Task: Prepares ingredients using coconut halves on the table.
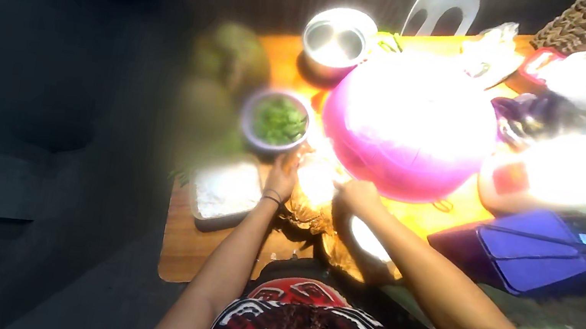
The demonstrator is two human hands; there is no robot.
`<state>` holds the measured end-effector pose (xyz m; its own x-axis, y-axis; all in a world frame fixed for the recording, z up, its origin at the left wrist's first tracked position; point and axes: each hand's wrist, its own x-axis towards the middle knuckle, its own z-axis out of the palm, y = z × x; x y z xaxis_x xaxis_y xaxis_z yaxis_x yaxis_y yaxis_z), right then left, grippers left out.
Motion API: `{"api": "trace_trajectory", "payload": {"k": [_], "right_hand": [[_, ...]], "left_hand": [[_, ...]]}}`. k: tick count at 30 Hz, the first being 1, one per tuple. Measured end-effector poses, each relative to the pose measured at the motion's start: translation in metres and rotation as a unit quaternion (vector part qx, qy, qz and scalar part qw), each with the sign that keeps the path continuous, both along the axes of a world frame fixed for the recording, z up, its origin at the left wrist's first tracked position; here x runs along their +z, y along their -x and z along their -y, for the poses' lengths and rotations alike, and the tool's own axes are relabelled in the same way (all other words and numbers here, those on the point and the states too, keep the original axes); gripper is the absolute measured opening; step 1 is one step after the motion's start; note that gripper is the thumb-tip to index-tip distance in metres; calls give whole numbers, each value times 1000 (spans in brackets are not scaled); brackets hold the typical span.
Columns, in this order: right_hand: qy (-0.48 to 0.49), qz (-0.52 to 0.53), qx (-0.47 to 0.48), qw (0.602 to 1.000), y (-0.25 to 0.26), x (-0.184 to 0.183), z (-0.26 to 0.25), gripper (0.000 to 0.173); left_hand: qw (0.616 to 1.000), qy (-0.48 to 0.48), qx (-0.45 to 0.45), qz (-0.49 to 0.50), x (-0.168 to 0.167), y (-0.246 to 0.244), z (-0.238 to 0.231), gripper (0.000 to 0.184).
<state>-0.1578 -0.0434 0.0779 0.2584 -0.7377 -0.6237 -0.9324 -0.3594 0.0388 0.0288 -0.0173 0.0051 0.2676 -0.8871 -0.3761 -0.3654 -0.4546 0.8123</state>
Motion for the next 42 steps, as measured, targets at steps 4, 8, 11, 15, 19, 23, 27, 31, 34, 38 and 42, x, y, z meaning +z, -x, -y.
{"api": "trace_trajectory", "payload": {"k": [4, 8, 11, 15, 19, 23, 27, 31, 34, 38, 42], "right_hand": [[47, 30, 31, 998, 2, 10, 4, 43], [44, 22, 27, 998, 11, -12, 12, 53], [-13, -17, -14, 1000, 6, 9, 1, 39], [25, -9, 29, 999, 3, 16, 7, 47], [11, -19, 14, 1000, 14, 3, 12, 42], [-14, -49, 6, 999, -2, 25, 5, 31], [21, -46, 30, 998, 0, 16, 20, 50], [-6, -47, 29, 998, 14, 10, 11, 41], [9, -60, 43, 997, 4, 19, 11, 44], [28, -56, 51, 997, 10, 9, 22, 49], [-15, -79, 34, 996, 11, 18, 9, 33]], "left_hand": [[1000, -9, 0, 3, 0, 2, 0, 59], [1000, -14, 0, 3, 1, 1, 2, 59], [1000, -28, -2, 10, 4, 2, 1, 60], [1000, -24, 0, 6, 4, 2, -1, 60], [999, -35, 0, 0, 4, 1, 1, 62], [999, -32, 3, -8, 8, 3, 1, 61], [999, -36, 0, -4, 7, 2, 0, 61], [998, -55, -7, -2, 13, 2, 3, 62], [999, -48, -3, 1, 11, 3, 1, 62], [999, -47, -8, -6, 9, 1, 1, 63], [999, -51, -10, -6, 13, 1, 1, 62]]}}
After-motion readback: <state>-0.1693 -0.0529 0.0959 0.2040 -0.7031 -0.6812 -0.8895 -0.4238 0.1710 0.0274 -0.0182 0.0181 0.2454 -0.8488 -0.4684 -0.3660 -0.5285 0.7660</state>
